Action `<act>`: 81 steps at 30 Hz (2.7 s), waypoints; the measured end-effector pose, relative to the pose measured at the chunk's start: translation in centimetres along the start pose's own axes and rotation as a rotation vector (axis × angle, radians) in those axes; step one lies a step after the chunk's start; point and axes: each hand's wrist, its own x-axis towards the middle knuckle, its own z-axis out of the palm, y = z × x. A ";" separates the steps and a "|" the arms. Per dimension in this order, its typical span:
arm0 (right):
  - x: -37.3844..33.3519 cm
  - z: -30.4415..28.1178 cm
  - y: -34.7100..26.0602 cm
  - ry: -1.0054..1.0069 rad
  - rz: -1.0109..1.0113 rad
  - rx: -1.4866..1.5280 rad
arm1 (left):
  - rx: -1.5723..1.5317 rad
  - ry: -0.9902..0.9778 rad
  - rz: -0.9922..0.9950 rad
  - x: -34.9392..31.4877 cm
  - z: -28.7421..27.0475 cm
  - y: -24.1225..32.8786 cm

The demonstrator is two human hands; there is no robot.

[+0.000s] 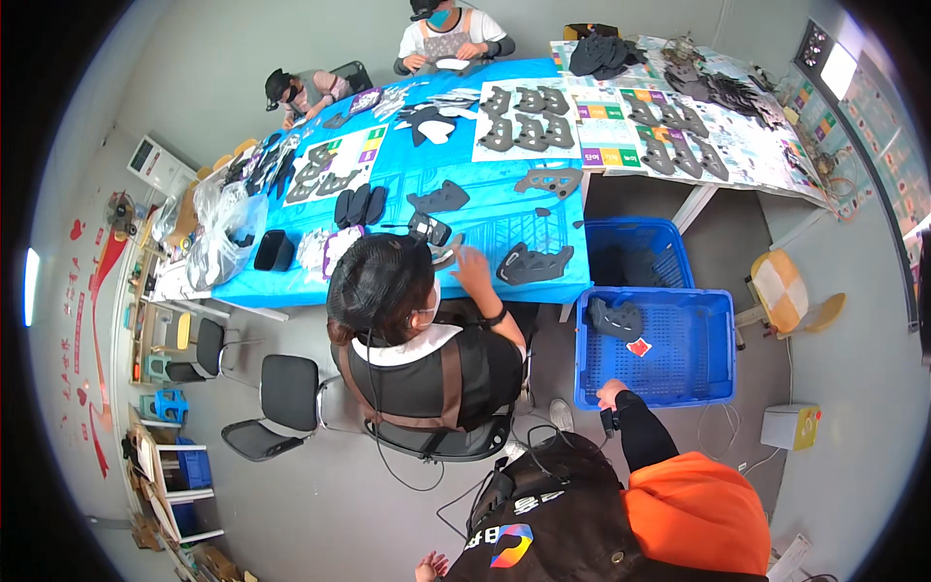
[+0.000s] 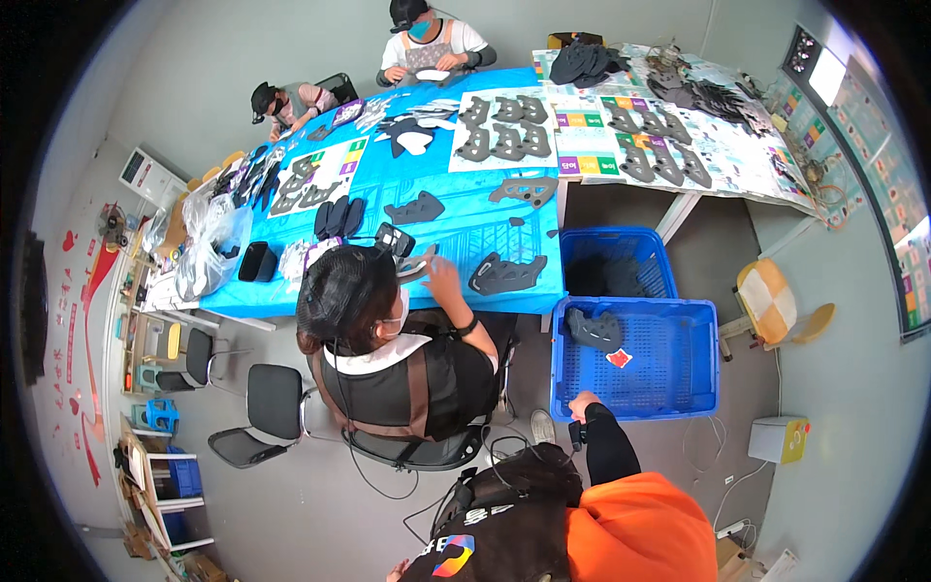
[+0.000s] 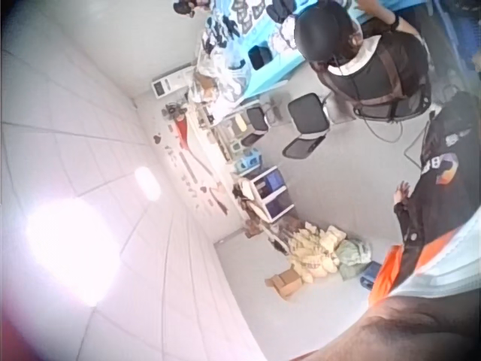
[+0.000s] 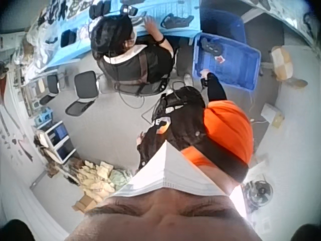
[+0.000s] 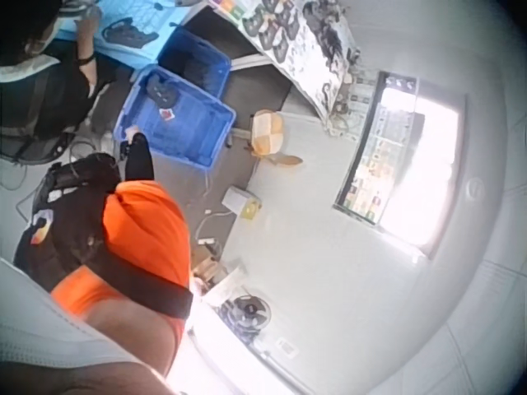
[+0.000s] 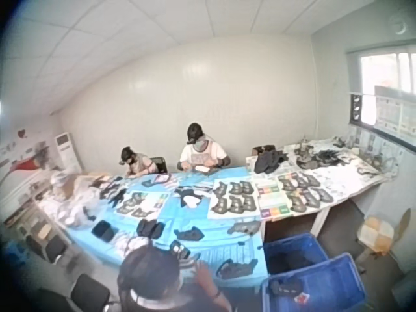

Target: The person uses a glue spray gun to apply adhesive to several grey shoe upper components, moving between a stack of pieces and a work surface. The person then picks up a shoe component from a blue bin, brings it to a coworker at another bench, and returns to their station.

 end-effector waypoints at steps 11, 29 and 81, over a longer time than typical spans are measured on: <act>-3.3 1.5 -1.3 0.093 0.009 0.344 | 0.131 -0.066 -0.003 5.8 0.2 0.6; -4.1 0.9 -4.4 0.077 -0.060 0.381 | 0.165 -0.058 -0.032 7.0 3.2 -0.6; -1.3 3.4 -0.9 -0.039 -0.079 0.207 | 0.476 -0.090 0.129 5.6 0.2 0.9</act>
